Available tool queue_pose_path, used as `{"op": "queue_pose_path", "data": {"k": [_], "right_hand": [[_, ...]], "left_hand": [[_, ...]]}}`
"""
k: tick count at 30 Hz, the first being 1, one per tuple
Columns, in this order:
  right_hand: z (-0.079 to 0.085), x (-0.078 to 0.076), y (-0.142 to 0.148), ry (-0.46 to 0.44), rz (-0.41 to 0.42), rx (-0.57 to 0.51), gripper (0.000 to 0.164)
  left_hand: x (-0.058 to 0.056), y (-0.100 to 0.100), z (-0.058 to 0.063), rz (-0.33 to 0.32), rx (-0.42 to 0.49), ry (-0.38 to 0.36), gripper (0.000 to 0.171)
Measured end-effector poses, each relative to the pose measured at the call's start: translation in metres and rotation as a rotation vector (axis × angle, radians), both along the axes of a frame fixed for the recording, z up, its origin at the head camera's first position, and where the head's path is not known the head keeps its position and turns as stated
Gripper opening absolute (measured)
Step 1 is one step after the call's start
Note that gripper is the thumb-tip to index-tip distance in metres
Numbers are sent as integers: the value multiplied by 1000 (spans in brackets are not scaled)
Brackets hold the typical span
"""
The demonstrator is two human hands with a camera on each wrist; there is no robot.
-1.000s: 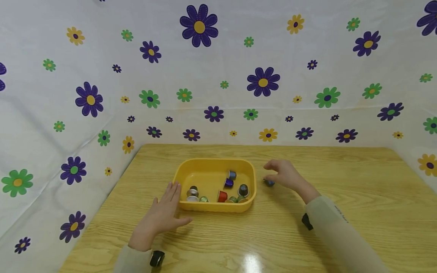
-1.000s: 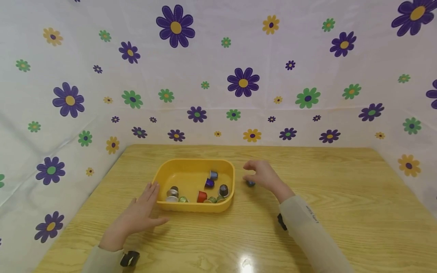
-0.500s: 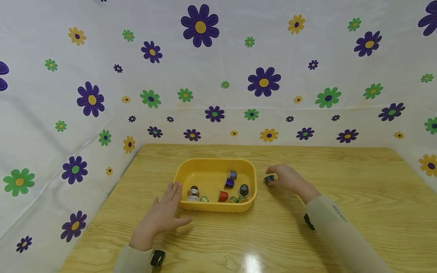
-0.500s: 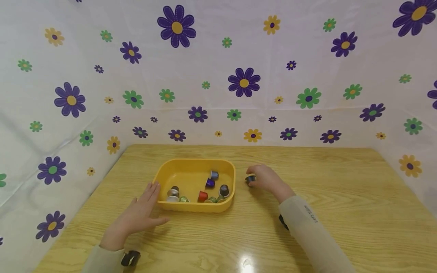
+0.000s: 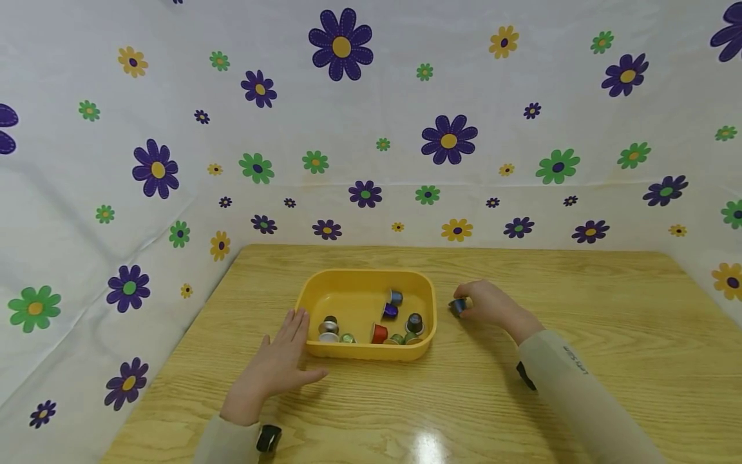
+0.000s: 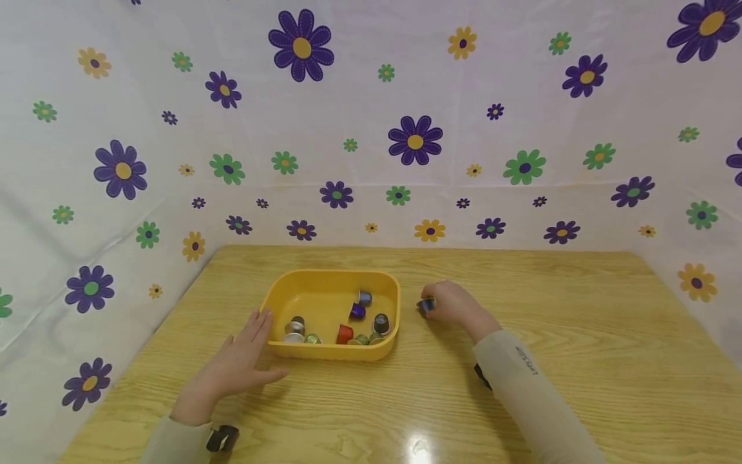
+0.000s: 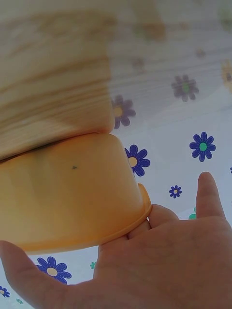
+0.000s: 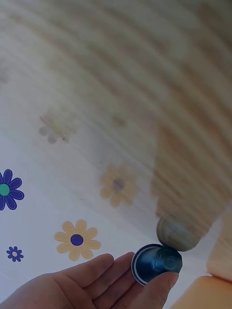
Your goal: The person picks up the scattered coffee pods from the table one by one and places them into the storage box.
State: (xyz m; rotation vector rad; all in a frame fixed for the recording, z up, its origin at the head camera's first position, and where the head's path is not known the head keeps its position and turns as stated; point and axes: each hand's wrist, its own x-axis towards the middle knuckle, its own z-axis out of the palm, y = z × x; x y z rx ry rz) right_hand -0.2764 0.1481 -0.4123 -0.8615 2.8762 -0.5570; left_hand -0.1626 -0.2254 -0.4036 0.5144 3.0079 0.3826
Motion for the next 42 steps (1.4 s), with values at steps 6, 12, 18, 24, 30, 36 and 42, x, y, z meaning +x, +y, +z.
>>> {"op": "queue_pose_path", "data": {"k": [6,12,18,24,30,36,42], "right_hand": [[-1,0,-1,-21,18,-5,21],[-1,2,-3,-57,7,21,22],[0,2,-5,-60,4,42,23],[-1,0,-4,-39,31,51,23],[-2,1,-3,-37,37,54,24],[-1,0,-3,-49,24,35,25],[8,2,-3,-35,21,-43,27]], "left_hand": [[0,0,0,-1,1,-4,100],[0,0,0,3,2,-11,100],[0,0,0,7,-2,-17,99],[1,0,0,3,3,-6,100],[1,0,0,6,0,-9,99],[1,0,0,9,4,-14,99],[0,0,-1,6,8,-11,99]]}}
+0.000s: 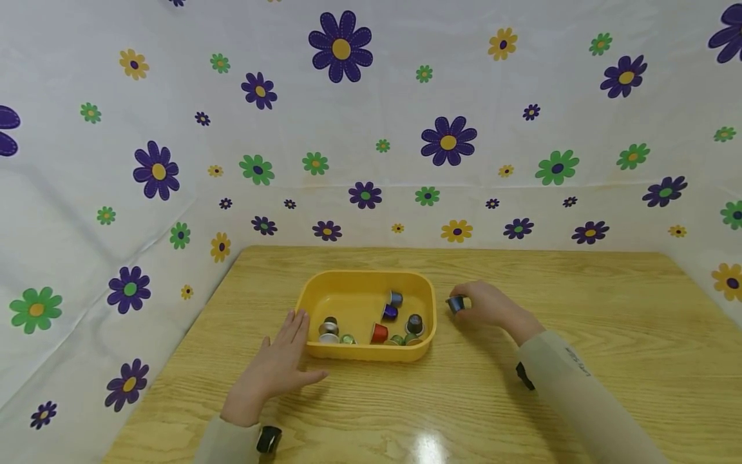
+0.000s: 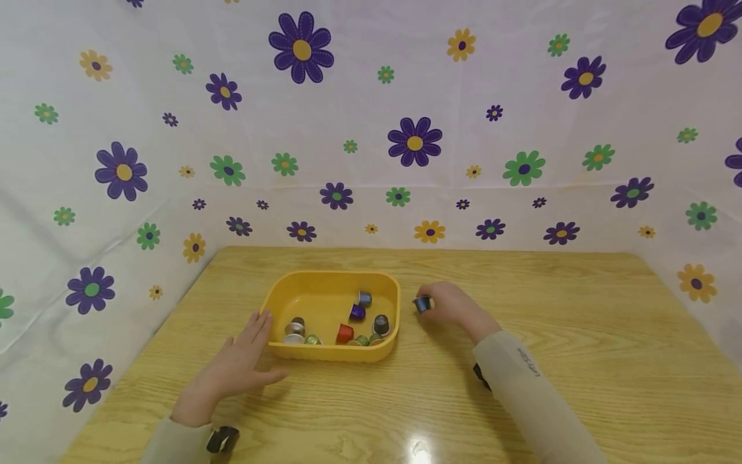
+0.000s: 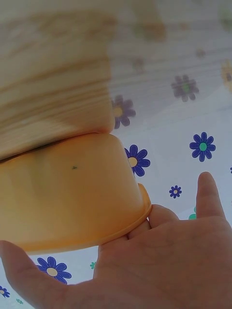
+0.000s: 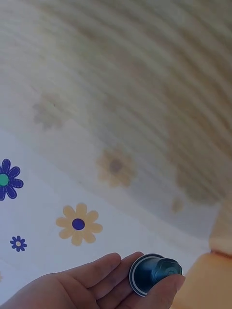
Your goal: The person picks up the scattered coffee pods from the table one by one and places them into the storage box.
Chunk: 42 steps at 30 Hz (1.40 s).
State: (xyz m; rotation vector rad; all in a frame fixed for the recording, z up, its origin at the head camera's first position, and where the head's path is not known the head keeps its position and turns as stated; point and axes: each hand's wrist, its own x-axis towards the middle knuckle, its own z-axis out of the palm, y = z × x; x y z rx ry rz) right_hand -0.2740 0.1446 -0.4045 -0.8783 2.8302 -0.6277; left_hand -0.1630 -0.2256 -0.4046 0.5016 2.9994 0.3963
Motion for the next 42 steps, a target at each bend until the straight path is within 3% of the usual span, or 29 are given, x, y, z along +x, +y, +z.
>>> {"op": "queue_pose_path", "data": {"k": [9,14,21,32,42], "right_hand": [[12,6,1,39,-27,-174,28],[13,11,0,79,-44,-292,34],[9,16,-5,62,-58,-468,34],[14,14,-21,65,-37,-508,33],[14,15,-63,-6,-36,-475,32]], "left_hand": [[-1,1,0,0,-10,3,100],[0,2,2,-1,-6,1,99],[0,1,3,2,1,-2,99],[-2,0,2,-8,3,22,99],[1,0,1,-9,15,-5,98]]}}
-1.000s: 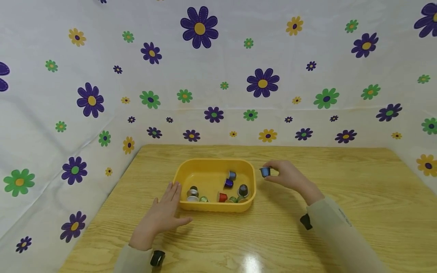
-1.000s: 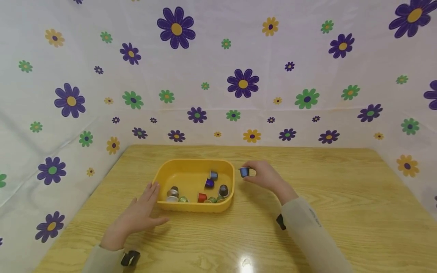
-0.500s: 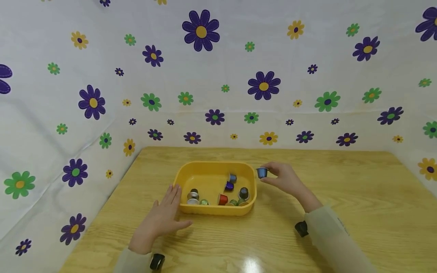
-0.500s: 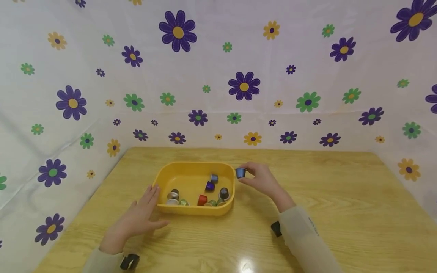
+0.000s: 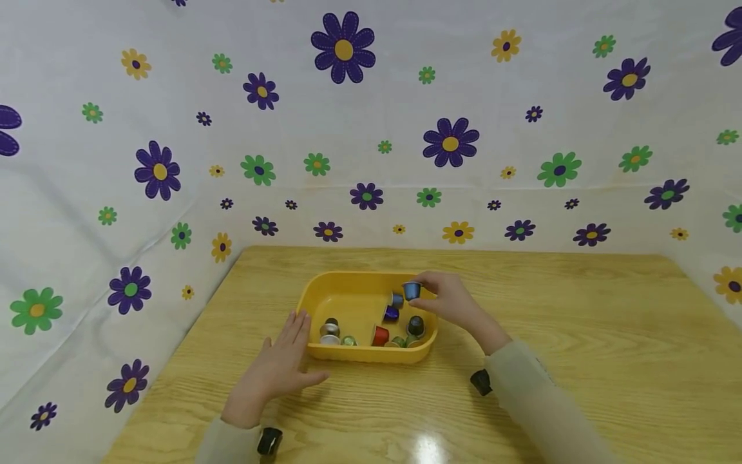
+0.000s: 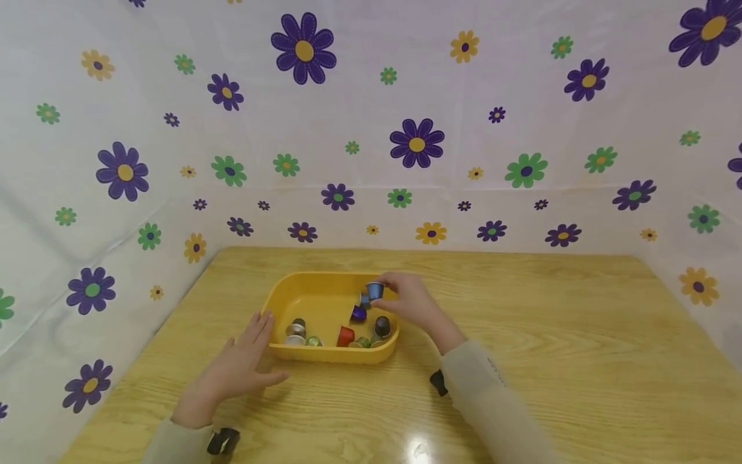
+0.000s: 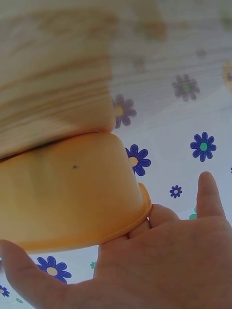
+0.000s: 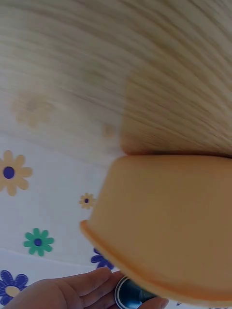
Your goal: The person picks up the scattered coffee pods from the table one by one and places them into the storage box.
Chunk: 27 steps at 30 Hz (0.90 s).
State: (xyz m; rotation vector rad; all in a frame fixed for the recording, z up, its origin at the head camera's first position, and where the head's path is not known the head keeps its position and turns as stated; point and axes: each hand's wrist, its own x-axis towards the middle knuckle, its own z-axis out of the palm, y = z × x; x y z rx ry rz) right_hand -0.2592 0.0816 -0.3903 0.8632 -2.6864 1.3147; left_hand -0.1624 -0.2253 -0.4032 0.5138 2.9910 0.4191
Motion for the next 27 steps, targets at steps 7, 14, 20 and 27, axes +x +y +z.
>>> {"op": "queue_pose_path", "data": {"k": [7,14,20,27], "right_hand": [[4,-2,-31,1,84,-9,31],[9,-4,-54,-11,105,-17,32],[9,-4,-70,0,80,32,31],[9,-3,-79,17,101,84,31]], "left_hand": [[2,0,1,6,3,-3,98],[1,0,3,12,-1,-1,99],[-1,-2,-1,13,-12,10,100],[0,-1,0,20,-17,2,99]]}}
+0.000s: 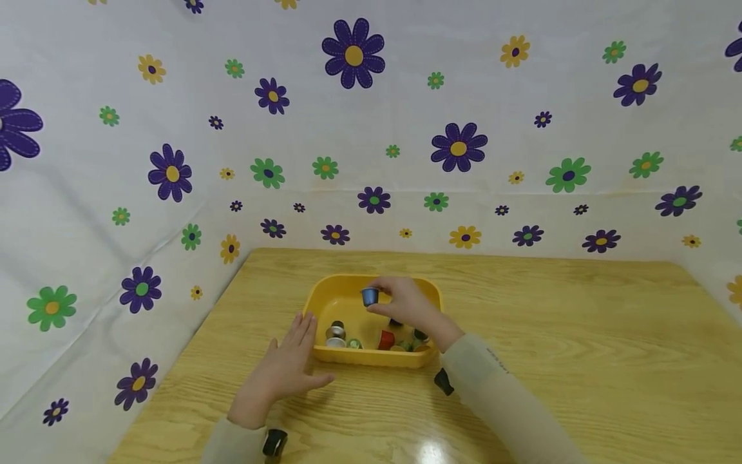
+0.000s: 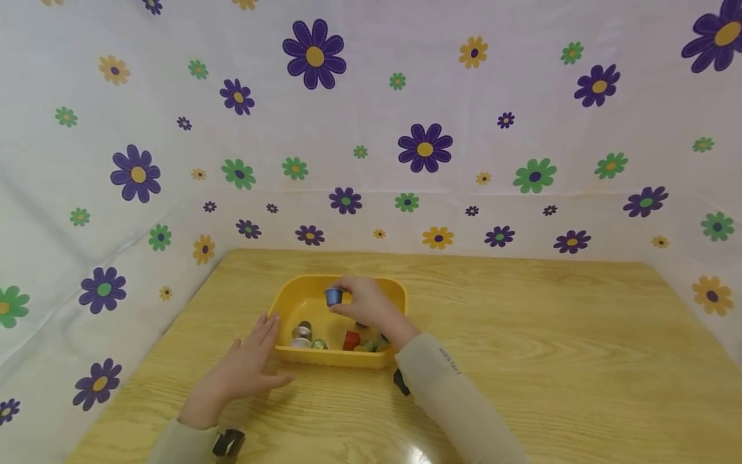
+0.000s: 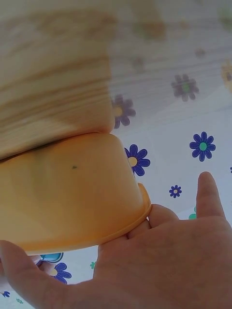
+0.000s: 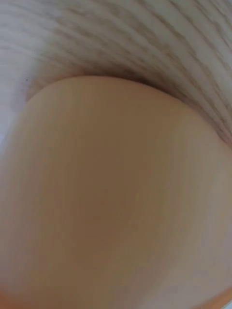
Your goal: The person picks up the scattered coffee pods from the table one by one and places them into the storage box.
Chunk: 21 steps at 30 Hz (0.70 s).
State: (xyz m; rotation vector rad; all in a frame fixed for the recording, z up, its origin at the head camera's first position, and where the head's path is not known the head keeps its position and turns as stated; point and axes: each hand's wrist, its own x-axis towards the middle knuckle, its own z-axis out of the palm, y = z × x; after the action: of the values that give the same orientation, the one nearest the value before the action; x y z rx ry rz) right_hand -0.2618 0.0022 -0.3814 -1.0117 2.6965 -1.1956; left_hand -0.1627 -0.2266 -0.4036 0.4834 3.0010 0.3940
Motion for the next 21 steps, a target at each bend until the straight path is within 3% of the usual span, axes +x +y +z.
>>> {"op": "queue_pose_path", "data": {"k": [21], "right_hand": [[-5,-3,-7,-29,8,14,32]], "left_hand": [[-2,-1,-2,8,-3,-18,100]]}}
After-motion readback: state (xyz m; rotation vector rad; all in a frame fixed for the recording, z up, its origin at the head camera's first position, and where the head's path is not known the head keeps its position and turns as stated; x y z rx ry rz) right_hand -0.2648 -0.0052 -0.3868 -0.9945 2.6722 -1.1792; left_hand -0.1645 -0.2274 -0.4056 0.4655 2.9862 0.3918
